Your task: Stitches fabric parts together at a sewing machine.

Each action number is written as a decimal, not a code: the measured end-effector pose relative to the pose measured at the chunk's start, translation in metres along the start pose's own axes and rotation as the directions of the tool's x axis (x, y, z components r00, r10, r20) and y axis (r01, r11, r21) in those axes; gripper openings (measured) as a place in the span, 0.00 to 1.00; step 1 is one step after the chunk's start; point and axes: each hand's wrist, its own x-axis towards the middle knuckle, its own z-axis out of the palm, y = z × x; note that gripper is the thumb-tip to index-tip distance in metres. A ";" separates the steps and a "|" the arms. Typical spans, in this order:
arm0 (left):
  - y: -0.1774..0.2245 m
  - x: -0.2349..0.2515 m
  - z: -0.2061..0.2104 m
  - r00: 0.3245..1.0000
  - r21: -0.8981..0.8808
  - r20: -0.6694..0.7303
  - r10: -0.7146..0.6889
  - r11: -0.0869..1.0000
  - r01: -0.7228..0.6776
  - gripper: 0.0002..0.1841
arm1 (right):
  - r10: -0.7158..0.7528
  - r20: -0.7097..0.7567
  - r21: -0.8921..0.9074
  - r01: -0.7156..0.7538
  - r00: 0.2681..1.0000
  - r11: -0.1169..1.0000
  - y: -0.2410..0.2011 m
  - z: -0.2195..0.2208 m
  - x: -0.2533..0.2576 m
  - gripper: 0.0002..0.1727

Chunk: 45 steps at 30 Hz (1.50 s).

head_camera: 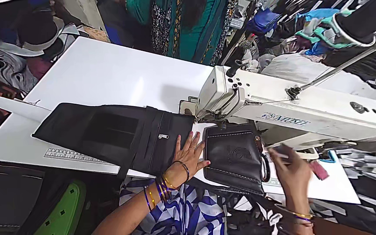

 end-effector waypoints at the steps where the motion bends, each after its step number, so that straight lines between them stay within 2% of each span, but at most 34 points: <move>1: -0.001 0.000 0.002 1.000 -0.001 -0.010 0.003 1.000 -0.003 0.43 | 0.010 -0.081 -0.138 -0.021 0.997 0.990 0.010 -0.005 0.003 0.26; 4: -0.001 0.002 0.001 1.000 -0.005 -0.027 0.004 1.000 -0.004 0.42 | 0.009 -0.191 -0.356 -0.078 0.982 0.931 0.032 0.015 0.006 0.20; 8: 0.004 -0.007 0.007 0.999 0.029 -0.046 0.004 1.000 -0.003 0.42 | -0.020 -0.249 -0.352 -0.071 0.968 0.933 0.036 0.032 0.000 0.18; 12: 0.010 -0.013 0.014 0.998 0.047 -0.061 -0.006 0.999 0.009 0.43 | -0.026 -0.176 -0.343 -0.036 0.984 0.939 0.038 0.014 0.004 0.17; 14: 0.011 -0.013 0.016 0.996 0.047 -0.087 -0.019 0.999 0.023 0.42 | -0.074 -0.099 -0.272 0.045 0.992 0.961 0.019 -0.007 -0.002 0.16; 15: 0.013 -0.011 0.016 0.995 0.044 -0.089 -0.034 0.998 0.038 0.42 | -0.147 -0.074 -0.214 0.128 0.986 0.968 0.002 -0.015 -0.012 0.16; 17: 0.018 -0.007 0.012 0.995 0.027 -0.067 -0.073 0.997 0.075 0.42 | -0.369 -0.018 -0.069 0.367 0.929 0.928 -0.044 -0.011 -0.046 0.15; 19: 0.019 -0.006 0.000 0.998 -0.001 0.001 -0.070 0.998 0.070 0.39 | -0.512 0.113 0.119 0.500 0.851 0.858 -0.085 0.020 -0.087 0.14; 21: 0.006 -0.010 -0.025 0.995 -0.083 0.097 0.031 0.996 -0.023 0.31 | -0.603 0.157 0.173 0.579 0.782 0.797 -0.098 0.063 -0.110 0.13; 22: -0.012 -0.016 -0.034 0.982 -0.140 0.117 0.151 0.981 -0.135 0.26 | -0.622 0.134 0.193 0.596 0.771 0.780 -0.095 0.078 -0.114 0.13; 24: -0.052 -0.032 -0.040 0.898 -0.215 0.147 0.414 0.900 -0.380 0.23 | -0.652 0.101 0.184 0.630 0.751 0.755 -0.088 0.088 -0.112 0.12; 26: -0.073 -0.053 -0.020 0.832 -0.143 0.048 0.552 0.828 -0.542 0.28 | -0.689 0.078 0.155 0.674 0.721 0.722 -0.083 0.092 -0.111 0.14; 27: -0.077 -0.060 -0.007 0.807 -0.024 -0.045 0.588 0.807 -0.589 0.29 | -0.713 0.060 0.150 0.700 0.698 0.698 -0.081 0.094 -0.110 0.16; 29: -0.077 -0.066 0.010 0.762 0.193 -0.187 0.620 0.783 -0.591 0.26 | -0.742 0.016 0.176 0.729 0.670 0.661 -0.076 0.098 -0.110 0.14; 32: -0.073 -0.066 0.016 0.734 0.306 -0.241 0.635 0.768 -0.563 0.19 | -0.760 -0.009 0.213 0.743 0.650 0.634 -0.072 0.101 -0.109 0.13; 34: -0.072 -0.063 0.016 0.724 0.299 -0.266 0.637 0.768 -0.566 0.19 | -0.761 0.001 0.175 0.749 0.649 0.639 -0.074 0.100 -0.109 0.17; 36: -0.070 -0.059 0.011 0.745 0.258 -0.243 0.621 0.782 -0.567 0.19 | -0.761 0.016 0.113 0.755 0.648 0.646 -0.075 0.099 -0.108 0.20; 39: -0.068 -0.052 0.003 0.782 0.209 -0.200 0.590 0.806 -0.554 0.19 | -0.759 0.021 0.033 0.758 0.651 0.651 -0.076 0.100 -0.102 0.19; 45: -0.072 -0.029 -0.007 0.799 0.186 -0.199 0.567 0.823 -0.537 0.19 | -0.756 0.038 0.003 0.757 0.653 0.654 -0.080 0.108 -0.077 0.19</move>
